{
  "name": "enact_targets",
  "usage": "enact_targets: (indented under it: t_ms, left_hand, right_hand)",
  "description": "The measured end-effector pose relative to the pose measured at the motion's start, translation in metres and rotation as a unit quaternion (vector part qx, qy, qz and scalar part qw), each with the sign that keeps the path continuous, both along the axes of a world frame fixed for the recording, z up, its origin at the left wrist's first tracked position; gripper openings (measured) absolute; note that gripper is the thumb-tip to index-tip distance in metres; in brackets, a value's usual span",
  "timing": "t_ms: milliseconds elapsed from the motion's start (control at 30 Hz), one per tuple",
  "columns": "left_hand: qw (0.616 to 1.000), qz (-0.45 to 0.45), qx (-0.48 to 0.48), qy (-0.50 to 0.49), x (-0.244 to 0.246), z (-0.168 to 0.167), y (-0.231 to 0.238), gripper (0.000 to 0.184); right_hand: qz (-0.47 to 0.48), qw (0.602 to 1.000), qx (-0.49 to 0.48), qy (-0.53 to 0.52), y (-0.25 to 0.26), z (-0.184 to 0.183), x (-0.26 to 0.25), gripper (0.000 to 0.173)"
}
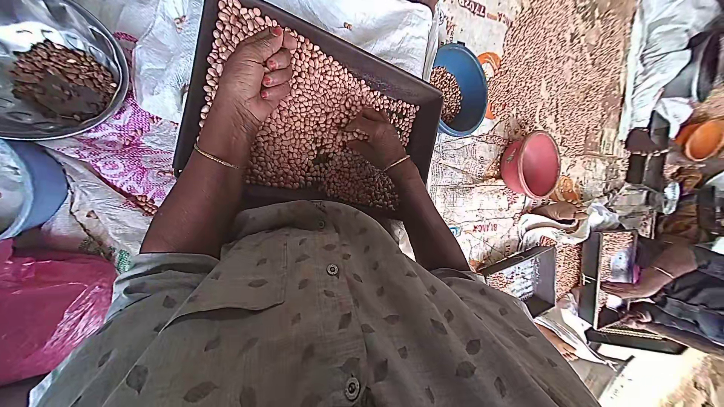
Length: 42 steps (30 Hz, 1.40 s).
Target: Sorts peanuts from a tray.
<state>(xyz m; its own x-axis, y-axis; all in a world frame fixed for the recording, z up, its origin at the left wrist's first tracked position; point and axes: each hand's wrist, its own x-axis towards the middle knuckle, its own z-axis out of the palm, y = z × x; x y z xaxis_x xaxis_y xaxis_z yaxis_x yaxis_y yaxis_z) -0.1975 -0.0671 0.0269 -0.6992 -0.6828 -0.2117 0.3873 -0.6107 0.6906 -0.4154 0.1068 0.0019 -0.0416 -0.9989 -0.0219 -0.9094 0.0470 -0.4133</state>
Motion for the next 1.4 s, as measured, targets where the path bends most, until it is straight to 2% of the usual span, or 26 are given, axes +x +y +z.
enact_targets:
  t_ms: [133, 200, 233, 333, 367, 400, 467, 500, 567, 633, 667, 733, 800, 900, 967, 1033, 1133, 1300, 1400]
  left_hand:
    - [1.0, -0.006, -0.007, 0.017, -0.001, 0.0, -0.001, 0.03]
    - [1.0, -0.008, -0.006, 0.021, -0.002, -0.001, -0.001, 0.03]
    - [1.0, -0.01, -0.005, 0.023, -0.003, -0.001, 0.0, 0.03]
    - [1.0, -0.02, -0.014, 0.011, -0.004, -0.002, 0.001, 0.03]
    - [1.0, -0.017, -0.016, 0.005, -0.004, -0.003, 0.001, 0.03]
    - [1.0, -0.013, -0.017, -0.003, -0.003, -0.004, 0.001, 0.03]
    - [1.0, -0.002, -0.016, -0.014, -0.002, -0.005, 0.001, 0.029]
    - [1.0, 0.004, -0.014, -0.015, -0.002, -0.005, 0.0, 0.028]
    - [1.0, 0.012, -0.014, -0.02, -0.002, -0.004, -0.001, 0.027]
    - [0.999, 0.018, -0.01, -0.029, -0.004, -0.001, 0.001, 0.026]
    - [0.999, 0.018, -0.009, -0.032, -0.004, 0.001, 0.002, 0.026]
    - [0.999, 0.012, -0.014, -0.028, -0.005, 0.001, 0.002, 0.027]
    - [1.0, 0.006, -0.017, -0.02, -0.004, -0.001, 0.002, 0.027]
    - [0.999, -0.008, -0.02, -0.025, -0.004, -0.002, 0.003, 0.028]
    - [0.999, -0.016, -0.023, -0.039, -0.004, -0.003, 0.003, 0.029]
    - [0.998, -0.031, -0.029, -0.05, -0.006, -0.003, 0.003, 0.03]
    - [0.996, -0.052, -0.041, -0.066, -0.007, -0.002, 0.006, 0.03]
    - [0.983, -0.111, -0.064, -0.128, -0.01, 0.001, 0.011, 0.036]
    - [0.977, -0.139, -0.075, -0.146, -0.013, 0.001, 0.014, 0.041]
  right_hand:
    - [-0.054, 0.977, 0.14, -0.151, 0.046, 0.042, -0.029, 0.023]
    - [-0.065, 0.955, 0.152, -0.244, 0.059, 0.054, -0.026, 0.021]
    - [-0.065, 0.956, 0.131, -0.255, 0.061, 0.055, -0.023, 0.021]
    - [-0.055, 0.98, 0.04, -0.188, 0.045, 0.042, -0.002, 0.023]
    - [-0.049, 0.978, 0.035, -0.2, 0.038, 0.037, 0.011, 0.021]
    - [-0.031, 0.971, 0.046, -0.233, 0.033, 0.032, 0.025, 0.021]
    - [0.013, 0.95, 0.129, -0.285, 0.029, 0.025, 0.044, 0.023]
    - [0.007, 0.94, 0.162, -0.3, 0.028, 0.019, 0.043, 0.023]
    - [-0.107, 0.929, 0.164, -0.315, 0.026, 0.01, 0.032, 0.023]
    - [-0.212, 0.948, 0.08, -0.224, 0.021, 0.007, 0.015, 0.023]
    - [-0.232, 0.955, 0.044, -0.177, 0.018, 0.009, 0.009, 0.024]
    - [-0.2, 0.968, -0.024, -0.147, 0.01, 0.015, 0.01, 0.021]
    - [-0.125, 0.979, -0.06, -0.149, 0.002, 0.015, 0.024, 0.018]
    - [-0.056, 0.998, -0.004, -0.027, -0.011, 0.009, 0.054, 0.018]
    - [-0.079, 0.993, 0.048, 0.072, -0.017, 0.004, 0.074, 0.019]
    - [-0.101, 0.985, 0.08, 0.114, -0.02, 0.005, 0.082, 0.021]
    - [-0.092, 0.984, 0.114, 0.1, -0.021, 0.011, 0.079, 0.023]
    - [-0.099, 0.987, 0.108, 0.068, -0.017, 0.007, 0.066, 0.02]
    - [-0.094, 0.988, 0.091, 0.084, -0.016, 0.004, 0.065, 0.02]
